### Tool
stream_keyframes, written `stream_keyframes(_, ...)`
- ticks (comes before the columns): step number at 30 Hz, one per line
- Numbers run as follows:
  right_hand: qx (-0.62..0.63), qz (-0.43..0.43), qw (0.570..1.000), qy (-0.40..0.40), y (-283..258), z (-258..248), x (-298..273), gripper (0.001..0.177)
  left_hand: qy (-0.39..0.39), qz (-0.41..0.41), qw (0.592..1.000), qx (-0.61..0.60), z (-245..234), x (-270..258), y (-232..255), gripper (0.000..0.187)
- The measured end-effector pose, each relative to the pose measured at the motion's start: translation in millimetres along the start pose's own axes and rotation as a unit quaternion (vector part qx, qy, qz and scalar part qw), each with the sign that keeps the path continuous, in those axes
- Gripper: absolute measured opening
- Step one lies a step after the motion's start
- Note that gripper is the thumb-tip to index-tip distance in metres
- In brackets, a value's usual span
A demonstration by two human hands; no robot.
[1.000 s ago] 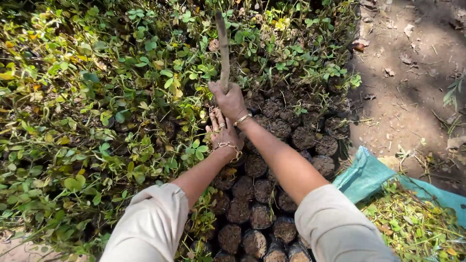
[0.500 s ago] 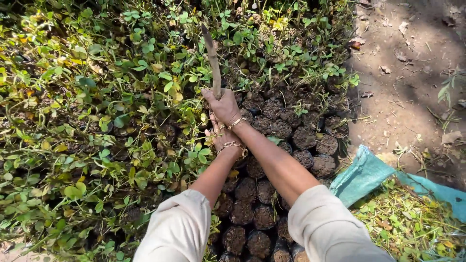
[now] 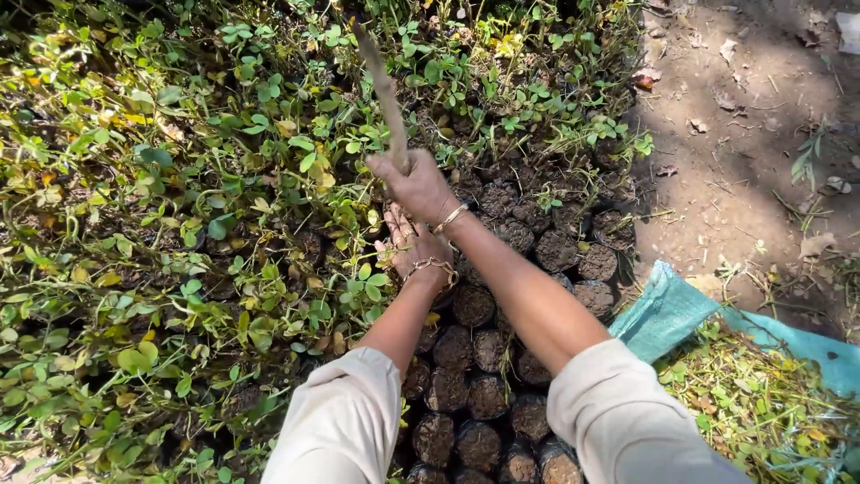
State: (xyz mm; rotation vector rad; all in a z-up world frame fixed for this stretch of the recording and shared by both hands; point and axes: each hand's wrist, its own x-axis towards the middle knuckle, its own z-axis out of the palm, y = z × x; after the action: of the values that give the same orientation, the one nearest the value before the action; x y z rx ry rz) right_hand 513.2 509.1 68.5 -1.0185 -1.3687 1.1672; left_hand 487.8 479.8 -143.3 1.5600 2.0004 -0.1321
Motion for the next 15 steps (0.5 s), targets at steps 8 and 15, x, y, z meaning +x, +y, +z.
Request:
stream_keyframes(8,-0.074,-0.004,0.989,0.126,-14.6,-142.7,-22.9,0.043,0.058,0.141,0.986,0.064,-70.8,-118.0,48.8,0.072)
stream_keyframes(15,-0.07,0.002,0.964,0.255,33.2,-164.1,-30.5,0.04,0.051,0.278,0.953,0.111,-47.8,-88.6,73.9,0.064)
